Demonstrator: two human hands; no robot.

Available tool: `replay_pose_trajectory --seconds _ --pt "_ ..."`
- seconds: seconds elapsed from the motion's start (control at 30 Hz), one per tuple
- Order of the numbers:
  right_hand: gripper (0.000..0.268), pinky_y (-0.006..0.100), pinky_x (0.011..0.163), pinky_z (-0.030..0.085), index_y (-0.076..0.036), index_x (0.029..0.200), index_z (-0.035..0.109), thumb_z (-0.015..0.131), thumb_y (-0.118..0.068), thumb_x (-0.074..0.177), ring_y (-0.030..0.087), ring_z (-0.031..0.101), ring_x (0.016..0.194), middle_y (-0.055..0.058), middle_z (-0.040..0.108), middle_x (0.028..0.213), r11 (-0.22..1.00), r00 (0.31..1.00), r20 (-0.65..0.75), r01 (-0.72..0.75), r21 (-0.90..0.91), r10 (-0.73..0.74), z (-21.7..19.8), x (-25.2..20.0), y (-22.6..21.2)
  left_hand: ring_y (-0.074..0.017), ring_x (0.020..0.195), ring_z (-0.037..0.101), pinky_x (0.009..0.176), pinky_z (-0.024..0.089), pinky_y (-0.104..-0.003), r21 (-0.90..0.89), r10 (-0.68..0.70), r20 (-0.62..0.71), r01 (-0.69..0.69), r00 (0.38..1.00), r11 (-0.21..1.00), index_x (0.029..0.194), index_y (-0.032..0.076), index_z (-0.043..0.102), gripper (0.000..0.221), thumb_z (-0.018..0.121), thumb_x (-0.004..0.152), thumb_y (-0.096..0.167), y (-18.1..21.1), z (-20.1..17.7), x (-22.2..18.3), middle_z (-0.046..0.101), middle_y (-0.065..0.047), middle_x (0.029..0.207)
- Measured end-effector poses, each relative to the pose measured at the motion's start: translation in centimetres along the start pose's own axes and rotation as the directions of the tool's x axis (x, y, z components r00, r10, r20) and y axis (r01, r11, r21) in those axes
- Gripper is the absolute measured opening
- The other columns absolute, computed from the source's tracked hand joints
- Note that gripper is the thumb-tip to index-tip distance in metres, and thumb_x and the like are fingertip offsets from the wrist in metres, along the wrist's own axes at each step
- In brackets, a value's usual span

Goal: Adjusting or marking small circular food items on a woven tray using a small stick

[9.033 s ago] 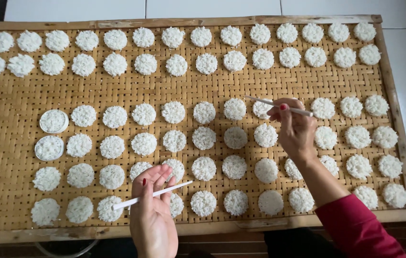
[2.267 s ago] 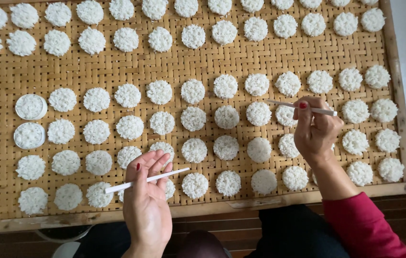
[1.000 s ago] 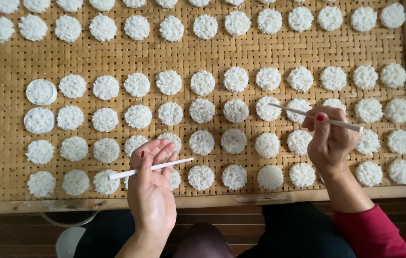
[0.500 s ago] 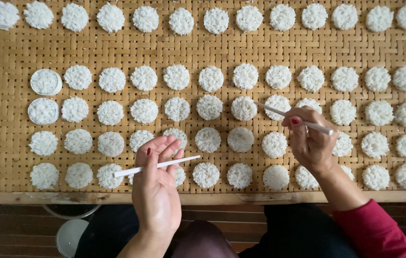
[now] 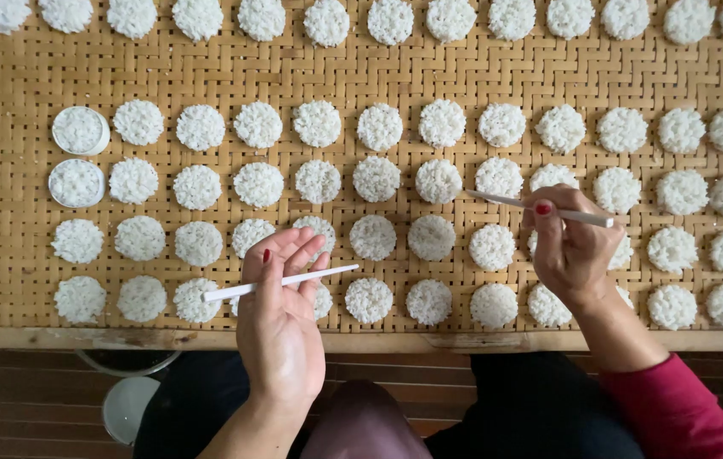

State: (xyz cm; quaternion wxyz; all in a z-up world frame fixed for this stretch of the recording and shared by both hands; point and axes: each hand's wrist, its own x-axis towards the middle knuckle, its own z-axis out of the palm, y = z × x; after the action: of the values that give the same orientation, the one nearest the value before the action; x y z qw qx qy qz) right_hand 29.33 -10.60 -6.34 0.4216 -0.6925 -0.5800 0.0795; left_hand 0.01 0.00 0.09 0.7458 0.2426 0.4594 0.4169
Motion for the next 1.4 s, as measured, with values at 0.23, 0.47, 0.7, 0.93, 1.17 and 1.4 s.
replay_pose_trajectory --seconds 0.23,0.47,0.7,0.93,1.17,1.4 --pt "0.017 0.025 0.035 0.035 0.006 0.096 0.062 0.049 0.000 0.105 0.012 0.047 0.042 0.012 0.064 0.069 0.997 0.999 0.041 -0.021 0.071 0.018 0.1 0.0 -0.2 -0.0279 0.121 0.059 0.105 0.048 -0.044 -0.019 -0.024 -0.027 0.023 0.999 1.000 0.122 0.001 0.056 0.029 0.040 0.106 0.020 0.1 0.2 0.1 0.060 -0.018 0.124" --pt "0.018 0.026 0.038 0.040 0.004 0.099 0.060 0.046 -0.003 0.107 0.015 0.054 0.048 0.011 0.064 0.070 0.997 0.997 0.067 -0.036 0.062 0.032 -0.2 -0.7 0.3 -0.0286 0.123 0.058 0.108 0.047 -0.046 0.000 0.011 0.031 -0.011 0.999 1.000 0.124 0.002 0.054 0.030 0.039 0.106 0.021 0.1 0.2 -0.1 0.058 -0.018 0.125" --pt "0.021 0.024 0.030 0.035 0.001 0.093 0.063 0.047 -0.004 0.106 0.011 0.047 0.038 0.006 0.059 0.058 0.989 0.996 0.089 -0.033 0.143 0.020 -1.0 -1.3 -0.4 -0.0274 0.120 0.059 0.107 0.047 -0.045 -0.018 0.005 0.008 -0.005 1.000 1.000 0.124 0.002 0.055 0.030 0.041 0.106 0.022 0.1 0.0 -0.1 0.059 -0.017 0.124" --pt "0.019 0.023 0.029 0.031 0.003 0.089 0.061 0.050 -0.004 0.102 0.010 0.042 0.035 0.012 0.068 0.068 0.999 0.980 0.198 0.022 0.030 -0.027 0.0 -1.5 -1.1 -0.0277 0.121 0.059 0.106 0.047 -0.044 -0.031 0.007 0.012 -0.006 1.000 0.999 0.125 0.002 0.055 0.031 0.040 0.106 0.021 0.2 0.1 -0.1 0.059 -0.018 0.125" --pt "0.017 0.024 0.032 0.031 -0.001 0.089 0.062 0.049 0.002 0.100 0.008 0.038 0.036 0.010 0.069 0.072 0.994 0.987 0.155 0.034 0.103 -0.050 -1.3 -1.4 -1.2 -0.0284 0.121 0.058 0.109 0.048 -0.045 -0.048 0.027 0.050 -0.025 0.998 0.999 0.125 0.001 0.054 0.031 0.042 0.107 0.023 0.4 0.1 -0.1 0.058 -0.018 0.125" --pt "0.030 0.023 0.037 0.036 0.003 0.093 0.063 0.042 -0.012 0.109 0.012 0.050 0.041 0.007 0.062 0.061 0.993 0.991 0.059 -0.121 -0.002 0.121 -3.7 -3.0 -3.1 -0.0266 0.118 0.059 0.108 0.047 -0.044 -0.091 0.005 0.028 -0.002 1.000 0.996 0.126 0.001 0.054 0.030 0.044 0.107 0.022 0.3 -0.1 -0.1 0.060 -0.016 0.125"
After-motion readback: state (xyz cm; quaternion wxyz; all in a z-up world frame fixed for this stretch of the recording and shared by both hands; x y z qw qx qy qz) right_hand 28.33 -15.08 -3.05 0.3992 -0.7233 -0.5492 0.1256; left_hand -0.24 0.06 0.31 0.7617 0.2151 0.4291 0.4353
